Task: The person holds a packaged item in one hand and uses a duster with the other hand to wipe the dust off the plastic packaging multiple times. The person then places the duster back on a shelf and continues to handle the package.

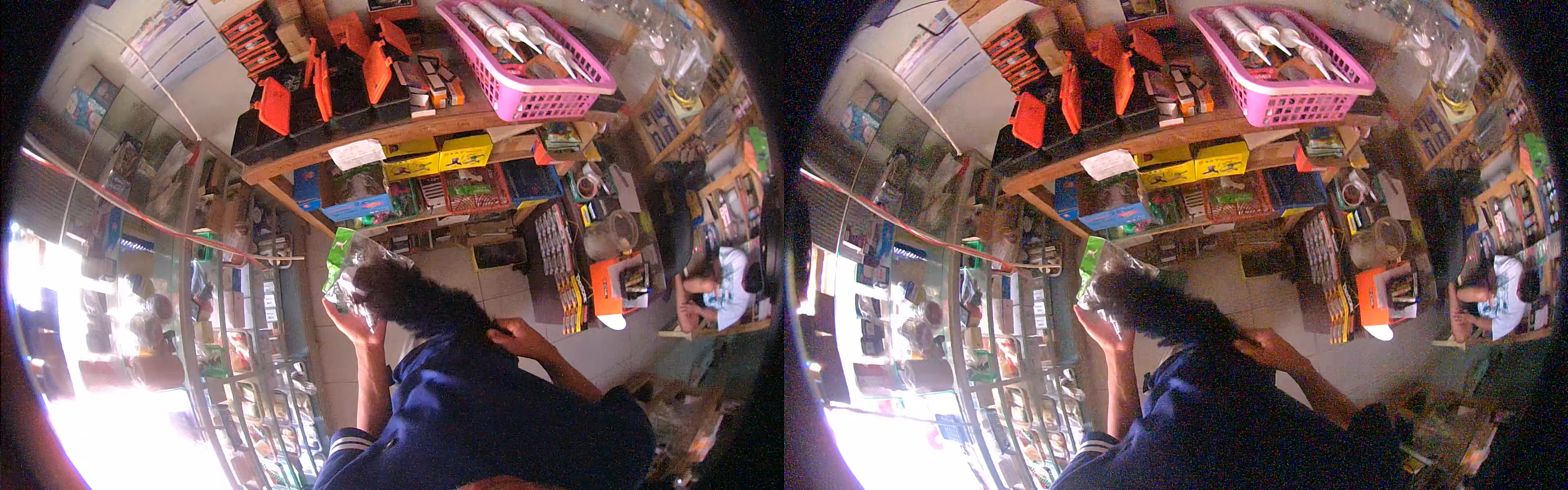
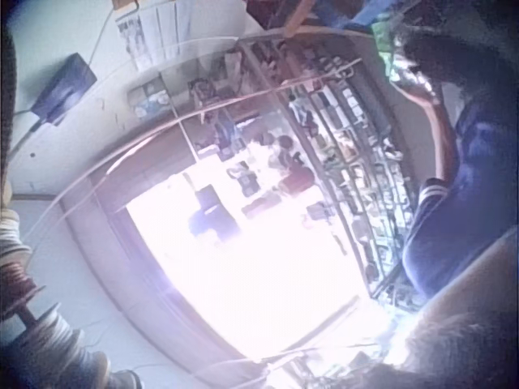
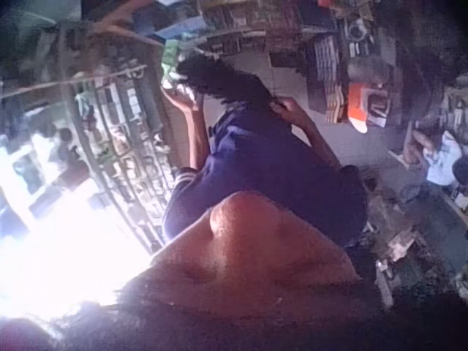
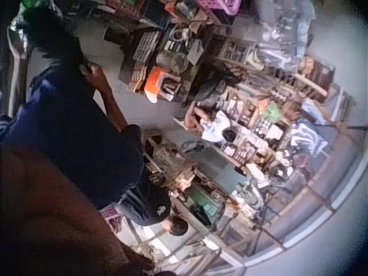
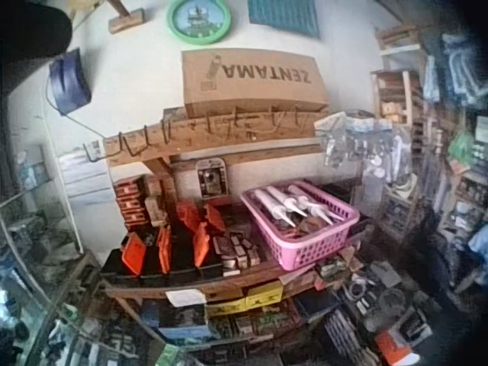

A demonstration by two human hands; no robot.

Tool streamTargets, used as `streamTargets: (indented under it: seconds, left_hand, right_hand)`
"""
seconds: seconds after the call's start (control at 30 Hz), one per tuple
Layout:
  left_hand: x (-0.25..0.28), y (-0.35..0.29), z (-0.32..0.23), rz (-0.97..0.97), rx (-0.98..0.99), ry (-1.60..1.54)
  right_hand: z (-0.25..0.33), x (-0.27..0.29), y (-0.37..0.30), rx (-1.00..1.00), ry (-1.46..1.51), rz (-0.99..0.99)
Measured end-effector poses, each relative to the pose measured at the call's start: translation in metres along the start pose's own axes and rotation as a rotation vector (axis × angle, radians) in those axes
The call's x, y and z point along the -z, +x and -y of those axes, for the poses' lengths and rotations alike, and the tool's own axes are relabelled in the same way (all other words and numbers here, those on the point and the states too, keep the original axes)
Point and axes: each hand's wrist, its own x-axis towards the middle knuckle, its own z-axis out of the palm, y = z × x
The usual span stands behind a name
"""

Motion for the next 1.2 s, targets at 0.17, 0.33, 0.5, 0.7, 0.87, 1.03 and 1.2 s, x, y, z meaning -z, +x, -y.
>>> streamTargets:
  seconds: [0.17,0.33,0.5,0.7,0.87,1.03,1.2]
  left_hand:
    - [-0.009,-0.013,0.011,-0.06,-0.097,0.276]
    - [-0.018,-0.015,0.003,-0.072,-0.131,0.285]
    - [-0.005,-0.025,-0.015,0.029,-0.141,0.268]
    - [-0.02,-0.036,-0.023,-0.053,-0.24,0.21]
    - [0.02,-0.042,-0.044,0.015,-0.242,0.153]
    - [-0.013,-0.062,-0.034,-0.13,-0.382,0.099]
    - [0.001,-0.08,-0.041,-0.09,-0.43,0.098]
  right_hand:
    - [-0.009,0.005,0.009,0.032,-0.275,0.26]
    - [-0.008,0.004,0.018,-0.012,-0.126,0.112]
    - [0.002,0.013,0.025,0.217,-0.229,0.254]
    - [0.004,-0.003,0.028,0.156,-0.053,0.136]
    - [-0.031,-0.006,0.036,0.217,-0.085,0.292]
    - [-0.004,-0.013,0.036,0.163,-0.029,0.179]
    - [0.017,-0.012,0.043,0.223,-0.03,0.418]
